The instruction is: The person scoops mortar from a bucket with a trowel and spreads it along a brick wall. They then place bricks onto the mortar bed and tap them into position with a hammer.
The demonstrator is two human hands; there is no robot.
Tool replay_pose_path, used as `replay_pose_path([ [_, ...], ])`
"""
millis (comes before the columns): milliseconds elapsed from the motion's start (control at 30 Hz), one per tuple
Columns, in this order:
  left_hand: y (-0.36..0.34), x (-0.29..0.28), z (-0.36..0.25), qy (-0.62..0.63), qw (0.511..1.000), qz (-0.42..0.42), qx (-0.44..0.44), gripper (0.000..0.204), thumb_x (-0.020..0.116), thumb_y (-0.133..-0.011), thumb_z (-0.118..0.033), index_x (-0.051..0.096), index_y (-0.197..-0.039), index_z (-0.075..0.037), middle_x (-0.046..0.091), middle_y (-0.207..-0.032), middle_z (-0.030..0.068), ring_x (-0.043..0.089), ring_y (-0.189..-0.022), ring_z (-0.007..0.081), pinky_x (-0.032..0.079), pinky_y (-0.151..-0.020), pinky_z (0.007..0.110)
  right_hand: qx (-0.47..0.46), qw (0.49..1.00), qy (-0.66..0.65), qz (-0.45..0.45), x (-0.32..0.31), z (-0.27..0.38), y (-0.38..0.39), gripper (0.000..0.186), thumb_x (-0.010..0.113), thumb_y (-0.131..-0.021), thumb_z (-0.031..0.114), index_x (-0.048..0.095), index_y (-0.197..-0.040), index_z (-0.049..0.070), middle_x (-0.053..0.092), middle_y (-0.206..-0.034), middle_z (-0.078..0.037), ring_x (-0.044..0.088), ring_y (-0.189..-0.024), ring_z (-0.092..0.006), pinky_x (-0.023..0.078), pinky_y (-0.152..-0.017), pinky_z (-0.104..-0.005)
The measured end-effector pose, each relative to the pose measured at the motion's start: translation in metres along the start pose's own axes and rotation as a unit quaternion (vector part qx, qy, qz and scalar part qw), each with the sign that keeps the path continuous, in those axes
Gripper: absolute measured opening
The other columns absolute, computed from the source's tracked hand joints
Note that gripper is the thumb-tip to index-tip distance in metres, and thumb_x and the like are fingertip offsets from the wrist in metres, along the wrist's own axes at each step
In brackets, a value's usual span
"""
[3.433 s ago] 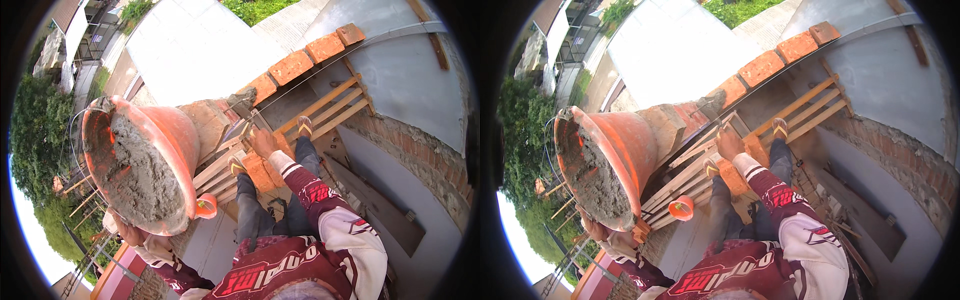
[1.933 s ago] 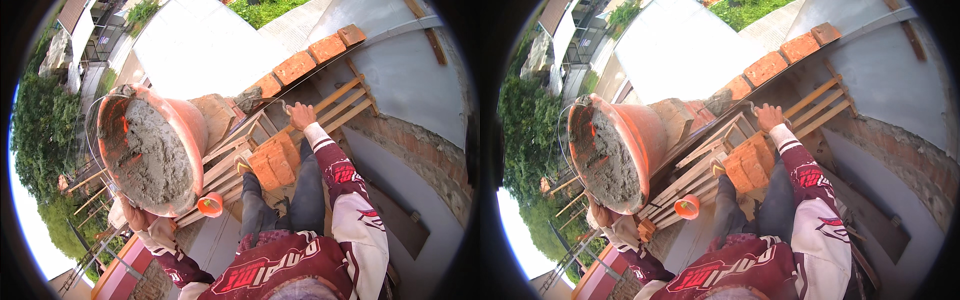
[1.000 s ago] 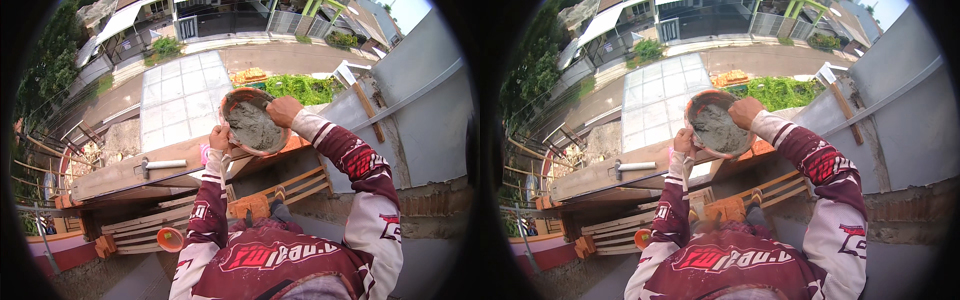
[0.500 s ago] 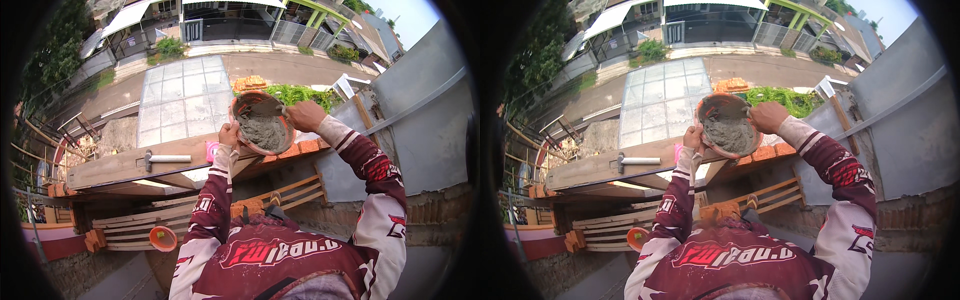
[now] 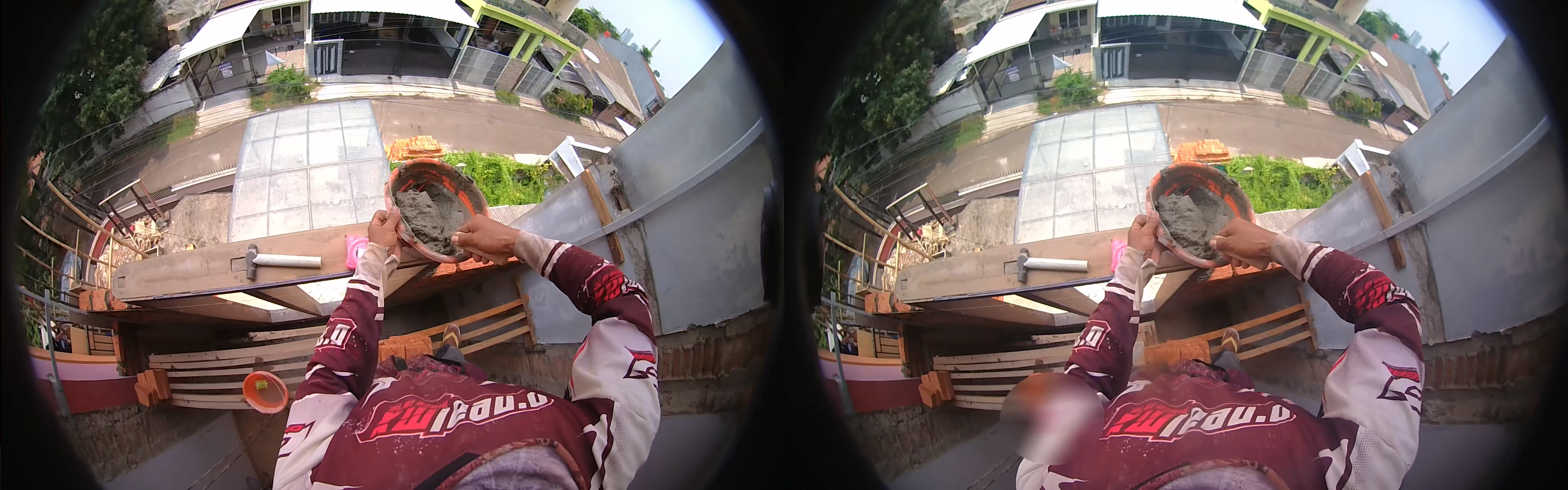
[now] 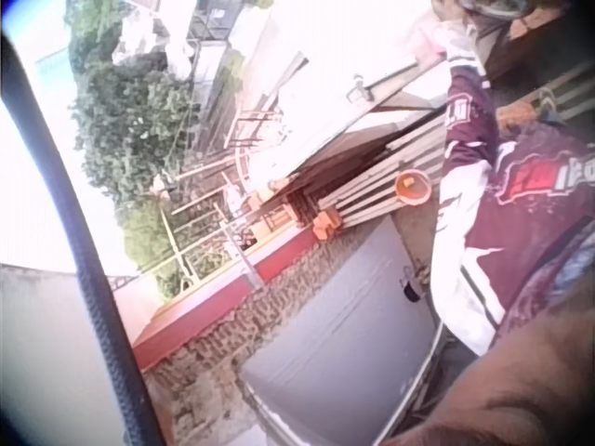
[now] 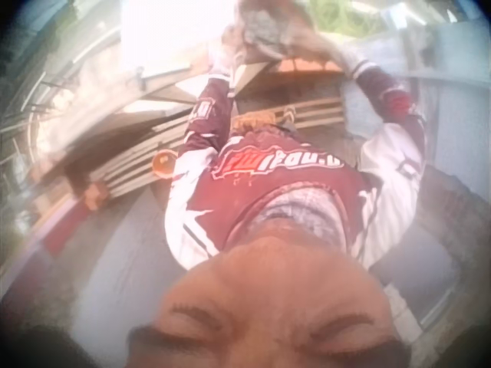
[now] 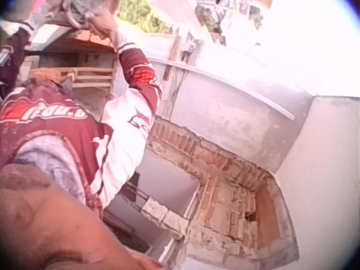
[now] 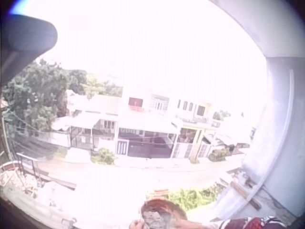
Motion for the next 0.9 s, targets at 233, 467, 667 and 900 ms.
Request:
replay_pose_path([
  [233,0.009,0.009,-0.009,0.013,1.0,-0.004,-0.021,0.025,0.066,-0.097,-0.015,0.048,-0.08,-0.009,0.055,-0.062,0.0029,0.051,-0.048,0.0133,0.047,-0.046,0.03,-0.124,0.925,0.296,-0.205,-0.004,-0.01,0.025,0.023,0.054,-0.097,0.026,0.063,-0.102,0.005,0.065,-0.08,-0.012,0.068,-0.071,-0.0252,0.054,-0.059,-0.0398],
  [467,-0.007,-0.011,-0.004,-0.006,0.998,0.053,-0.042,0.02,0.06,-0.1,-0.015,0.046,-0.086,-0.01,0.06,-0.075,0.0071,0.063,-0.064,0.0219,0.058,-0.059,0.048,-0.076,0.844,0.452,-0.279,-0.022,0.014,0.024,0.024,0.059,-0.089,0.027,0.065,-0.098,0.006,0.069,-0.086,-0.018,0.07,-0.083,-0.0347,0.054,-0.067,-0.0484],
  [667,-0.019,-0.018,0.009,0.0,0.998,0.041,-0.039,0.019,0.061,-0.099,-0.016,0.047,-0.088,-0.009,0.059,-0.074,0.0066,0.062,-0.063,0.021,0.058,-0.057,0.045,-0.051,0.905,0.397,-0.143,-0.009,0.005,-0.04,0.034,0.057,-0.093,0.032,0.069,-0.099,0.001,0.071,-0.093,-0.023,0.069,-0.091,-0.0407,0.054,-0.078,-0.05],
  [900,-0.022,-0.018,0.014,-0.046,0.998,0.031,-0.012,0.021,0.062,-0.1,-0.02,0.048,-0.088,-0.01,0.057,-0.072,0.0047,0.059,-0.06,0.0188,0.056,-0.054,0.044,-0.043,0.99,0.121,-0.054,0.012,-0.001,-0.032,0.036,0.055,-0.099,0.028,0.066,-0.087,-0.004,0.061,-0.064,-0.012,0.064,-0.06,-0.0211,0.052,-0.054,-0.0366],
])
Point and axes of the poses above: each hand's wrist, its own y-axis away from the middle knuckle, its own x-axis out of the palm, z = x × y, the point moved 1 cm from there along -y, towards the middle knuckle
